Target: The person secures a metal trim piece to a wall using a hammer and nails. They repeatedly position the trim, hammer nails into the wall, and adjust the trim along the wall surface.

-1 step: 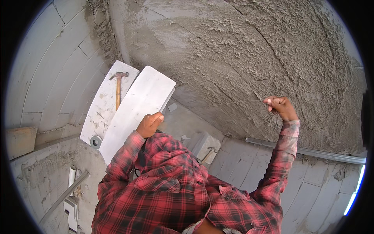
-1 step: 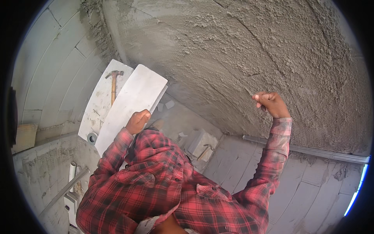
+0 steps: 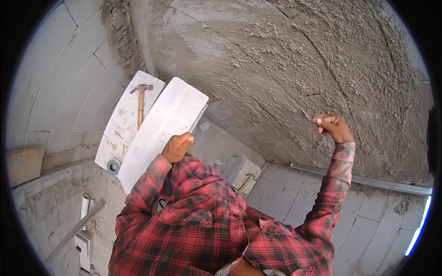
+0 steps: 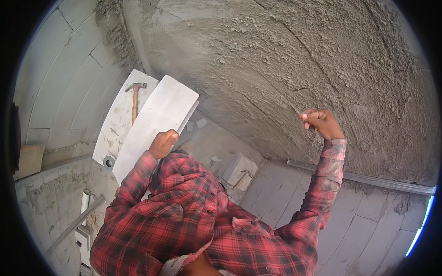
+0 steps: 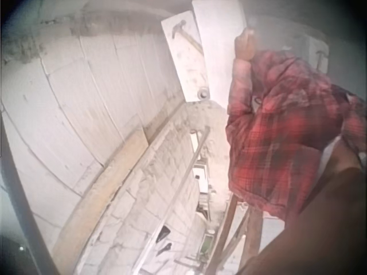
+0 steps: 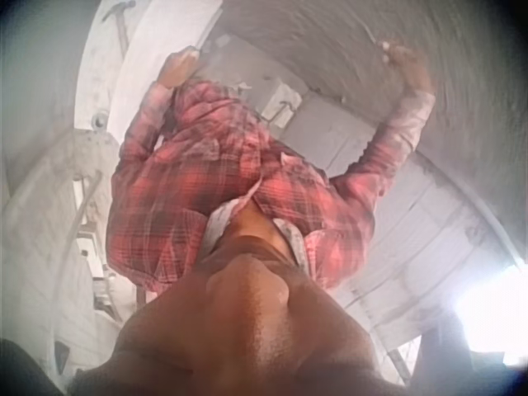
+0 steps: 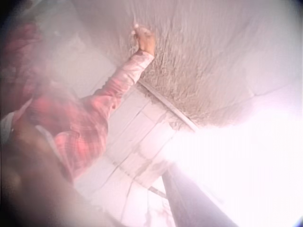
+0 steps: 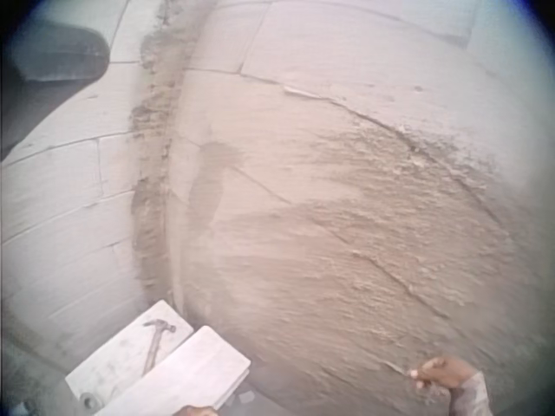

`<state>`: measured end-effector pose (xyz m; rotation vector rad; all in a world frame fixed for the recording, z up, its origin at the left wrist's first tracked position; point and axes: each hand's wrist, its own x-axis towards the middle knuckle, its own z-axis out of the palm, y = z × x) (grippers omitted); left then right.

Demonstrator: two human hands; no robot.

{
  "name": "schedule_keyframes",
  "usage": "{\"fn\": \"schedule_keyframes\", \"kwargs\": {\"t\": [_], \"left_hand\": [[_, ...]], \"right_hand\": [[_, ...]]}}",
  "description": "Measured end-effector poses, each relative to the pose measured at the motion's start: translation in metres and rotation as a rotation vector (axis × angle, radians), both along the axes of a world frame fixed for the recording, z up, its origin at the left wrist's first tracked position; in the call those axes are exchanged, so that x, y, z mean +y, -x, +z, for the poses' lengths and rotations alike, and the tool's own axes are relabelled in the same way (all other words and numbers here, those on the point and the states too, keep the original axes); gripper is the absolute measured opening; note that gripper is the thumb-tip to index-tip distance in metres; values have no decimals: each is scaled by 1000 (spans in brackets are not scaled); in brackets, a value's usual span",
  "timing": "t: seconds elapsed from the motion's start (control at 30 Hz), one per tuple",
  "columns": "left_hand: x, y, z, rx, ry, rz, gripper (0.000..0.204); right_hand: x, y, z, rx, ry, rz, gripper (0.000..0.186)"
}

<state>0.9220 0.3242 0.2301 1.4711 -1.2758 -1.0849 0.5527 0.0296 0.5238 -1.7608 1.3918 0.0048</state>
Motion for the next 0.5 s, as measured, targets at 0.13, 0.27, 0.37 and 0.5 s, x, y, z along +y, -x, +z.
{"fn": "schedule_keyframes", "kwargs": {"t": [0.13, 0.27, 0.37, 0.5], "left_hand": [[7, 0, 8, -186, 257, 27, 24], [-2, -15, 12, -291, 324, 9, 22], [2, -23, 16, -252, 212, -13, 21], [15, -22, 17, -317, 221, -65, 21]], "right_hand": [[-6, 0, 9, -278, -58, 185, 41], [-4, -5, 18, -659, -419, 177, 37], [-1, -7, 34, -298, -192, 178, 34], [4, -1, 52, -188, 96, 204, 33]]}}
